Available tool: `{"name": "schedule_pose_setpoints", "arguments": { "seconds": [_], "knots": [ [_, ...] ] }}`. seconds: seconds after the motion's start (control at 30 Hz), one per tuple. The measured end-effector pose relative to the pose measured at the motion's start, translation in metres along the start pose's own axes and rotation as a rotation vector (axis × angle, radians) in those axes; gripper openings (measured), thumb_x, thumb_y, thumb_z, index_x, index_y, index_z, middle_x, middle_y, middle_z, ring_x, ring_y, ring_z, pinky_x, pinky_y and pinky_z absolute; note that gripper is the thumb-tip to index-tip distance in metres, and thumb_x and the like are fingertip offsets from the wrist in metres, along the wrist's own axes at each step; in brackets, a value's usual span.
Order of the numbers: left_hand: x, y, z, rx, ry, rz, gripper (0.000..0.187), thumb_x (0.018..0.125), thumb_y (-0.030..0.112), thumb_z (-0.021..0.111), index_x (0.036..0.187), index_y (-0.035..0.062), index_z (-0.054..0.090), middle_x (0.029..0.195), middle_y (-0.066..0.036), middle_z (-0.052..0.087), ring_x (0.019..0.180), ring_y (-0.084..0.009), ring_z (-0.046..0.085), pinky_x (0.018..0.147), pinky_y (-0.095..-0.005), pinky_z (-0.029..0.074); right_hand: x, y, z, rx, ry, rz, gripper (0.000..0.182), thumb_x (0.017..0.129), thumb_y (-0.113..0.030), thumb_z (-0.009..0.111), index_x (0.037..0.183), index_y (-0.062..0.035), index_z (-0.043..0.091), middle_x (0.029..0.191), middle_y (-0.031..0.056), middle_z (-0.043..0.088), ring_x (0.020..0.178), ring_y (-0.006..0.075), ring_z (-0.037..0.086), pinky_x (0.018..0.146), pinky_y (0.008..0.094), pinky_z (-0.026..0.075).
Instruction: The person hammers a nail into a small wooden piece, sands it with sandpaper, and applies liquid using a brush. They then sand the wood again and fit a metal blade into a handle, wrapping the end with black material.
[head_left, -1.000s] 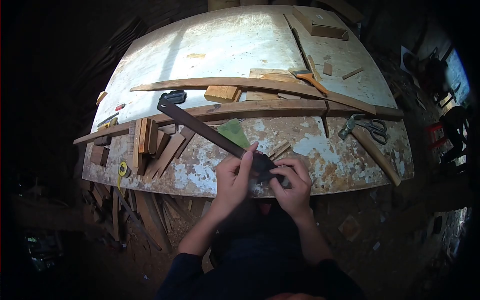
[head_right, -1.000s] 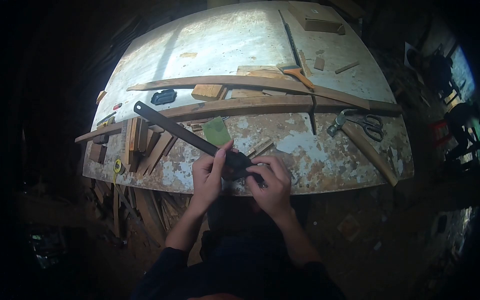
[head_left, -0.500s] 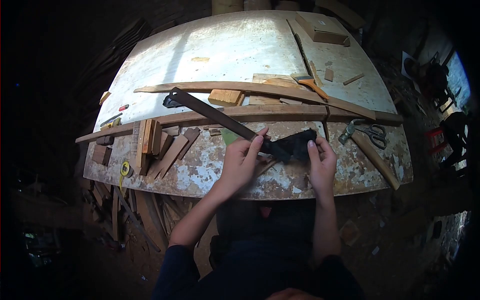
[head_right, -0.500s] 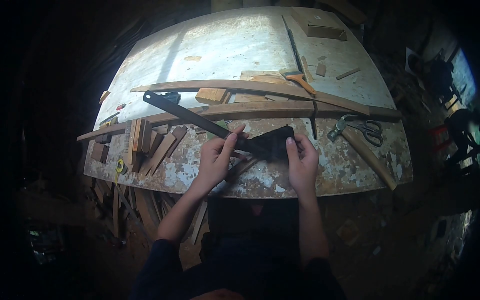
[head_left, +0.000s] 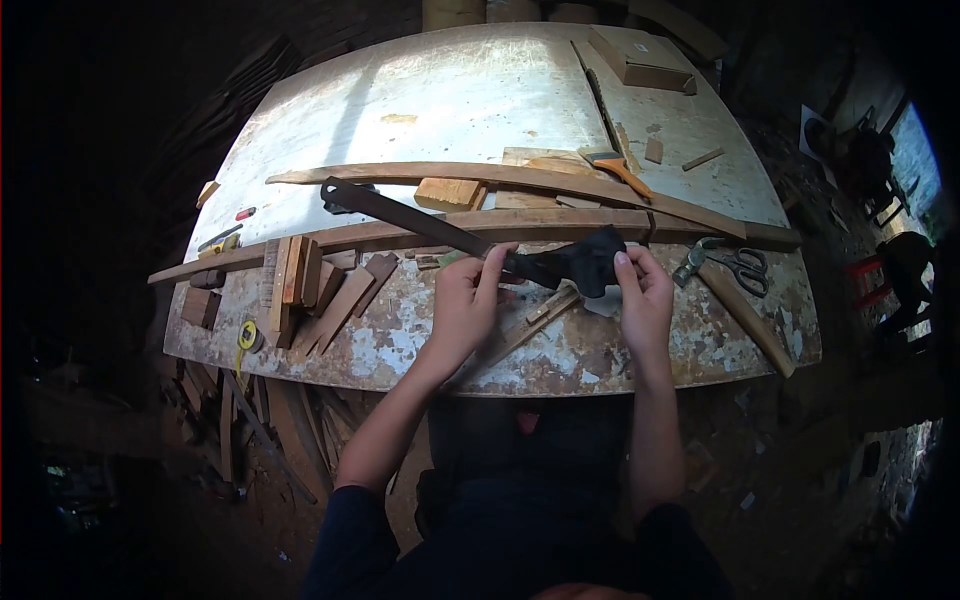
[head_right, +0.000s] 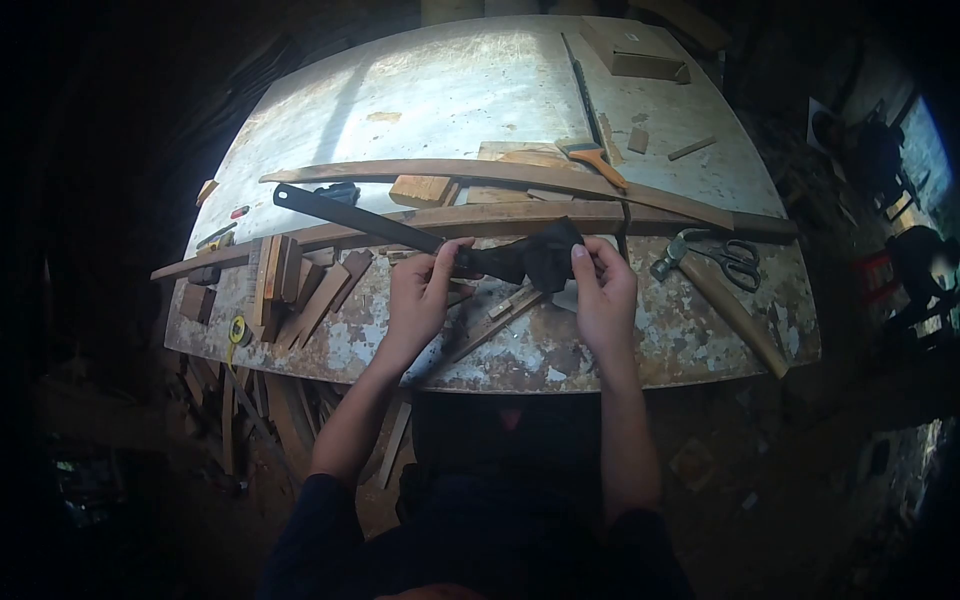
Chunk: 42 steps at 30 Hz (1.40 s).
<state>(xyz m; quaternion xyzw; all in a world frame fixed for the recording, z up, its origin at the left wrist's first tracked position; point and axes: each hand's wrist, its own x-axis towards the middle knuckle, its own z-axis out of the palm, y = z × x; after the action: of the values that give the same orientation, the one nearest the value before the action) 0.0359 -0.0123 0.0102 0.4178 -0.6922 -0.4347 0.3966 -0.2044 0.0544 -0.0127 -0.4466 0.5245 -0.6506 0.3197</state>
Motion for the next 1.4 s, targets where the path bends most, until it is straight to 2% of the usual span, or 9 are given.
{"name": "schedule_pose_setpoints", "arguments": {
  "seconds": [0.17,0.27,0.37,0.6,0.77,0.97,1.17,1.2,1.4],
  "knots": [
    [0.005,0.021,-0.006,0.375,0.047,0.168,0.033,0.116,0.021,0.058,0.125,-0.0023,0.079,0.087,-0.015,0.078,0.083,-0.0178,0.079,0.070,-0.0314,0.063,-0.011,-0.018,0.017,-0.252,0.029,-0.158,0.039,0.103,-0.023,0.075,0.134,-0.0009,0.066,0.108,0.0102,0.073,0.103,0.0226,0.072,0.094,0.0360,0.056],
    [0.009,0.030,-0.001,0.301,0.086,0.330,0.028,0.113,0.017,0.062,0.121,-0.0019,0.081,0.083,-0.017,0.077,0.072,-0.0196,0.075,0.066,-0.0343,0.059,-0.021,-0.037,0.035,-0.569,0.036,-0.337,0.053,0.094,-0.021,0.082,0.139,-0.0018,0.064,0.110,0.0149,0.072,0.111,0.0338,0.072,0.100,0.0443,0.056],
    [0.013,0.034,0.005,0.202,0.096,0.414,0.026,0.111,0.016,0.064,0.120,-0.0010,0.081,0.081,-0.018,0.077,0.066,-0.0217,0.072,0.064,-0.0367,0.055,-0.018,-0.028,0.035,-0.693,0.033,-0.338,0.053,0.086,-0.012,0.082,0.136,-0.0022,0.067,0.109,0.0157,0.073,0.111,0.0374,0.070,0.100,0.0473,0.055],
    [0.017,0.045,-0.012,0.410,0.091,0.399,0.026,0.111,0.016,0.064,0.111,-0.0023,0.083,0.074,-0.018,0.076,0.064,-0.0238,0.072,0.060,-0.0371,0.054,0.003,-0.031,0.010,-0.617,0.041,-0.489,0.027,0.080,0.004,0.073,0.106,-0.0031,0.075,0.097,0.0144,0.073,0.096,0.0361,0.070,0.084,0.0460,0.054],
    [0.036,0.020,-0.007,0.376,0.124,0.299,0.030,0.112,0.019,0.062,0.112,-0.0034,0.083,0.074,-0.018,0.076,0.059,-0.0230,0.070,0.060,-0.0371,0.053,0.007,-0.051,0.012,-0.598,-0.018,-0.542,0.025,0.078,0.005,0.075,0.102,-0.0017,0.072,0.095,0.0139,0.070,0.094,0.0366,0.068,0.082,0.0462,0.054],
    [0.046,0.029,0.009,0.165,0.265,0.286,0.034,0.115,0.022,0.058,0.108,-0.0010,0.083,0.081,-0.016,0.077,0.070,-0.0204,0.073,0.064,-0.0345,0.055,-0.011,-0.049,0.041,-0.600,-0.180,-0.706,0.031,0.071,0.001,0.080,0.100,-0.0029,0.070,0.094,0.0125,0.067,0.093,0.0362,0.067,0.084,0.0466,0.053],
    [0.051,0.033,0.020,-0.497,0.217,0.149,0.045,0.119,0.033,0.052,0.120,-0.0048,0.077,0.101,-0.010,0.080,0.091,-0.0105,0.073,0.083,-0.0264,0.059,-0.026,-0.032,0.063,-0.659,-0.227,-0.697,0.027,0.074,-0.003,0.082,0.099,-0.0041,0.072,0.094,0.0110,0.069,0.090,0.0353,0.069,0.082,0.0450,0.056],
    [0.050,0.032,0.013,-0.515,0.123,0.092,0.050,0.118,0.039,0.051,0.132,-0.0052,0.070,0.120,-0.017,0.077,0.107,-0.0180,0.074,0.097,-0.0337,0.060,-0.022,-0.032,0.062,-0.664,-0.214,-0.692,0.026,0.075,-0.004,0.082,0.099,-0.0042,0.072,0.094,0.0106,0.069,0.090,0.0350,0.069,0.082,0.0454,0.056],
    [0.033,0.037,0.010,-0.812,0.015,0.060,0.049,0.119,0.038,0.051,0.132,-0.0060,0.069,0.117,-0.015,0.076,0.103,-0.0158,0.074,0.095,-0.0302,0.059,-0.010,-0.032,0.049,-0.661,-0.093,-0.666,0.026,0.083,-0.002,0.080,0.108,0.0000,0.075,0.102,0.0155,0.074,0.097,0.0371,0.072,0.086,0.0413,0.057]
  ]
}}
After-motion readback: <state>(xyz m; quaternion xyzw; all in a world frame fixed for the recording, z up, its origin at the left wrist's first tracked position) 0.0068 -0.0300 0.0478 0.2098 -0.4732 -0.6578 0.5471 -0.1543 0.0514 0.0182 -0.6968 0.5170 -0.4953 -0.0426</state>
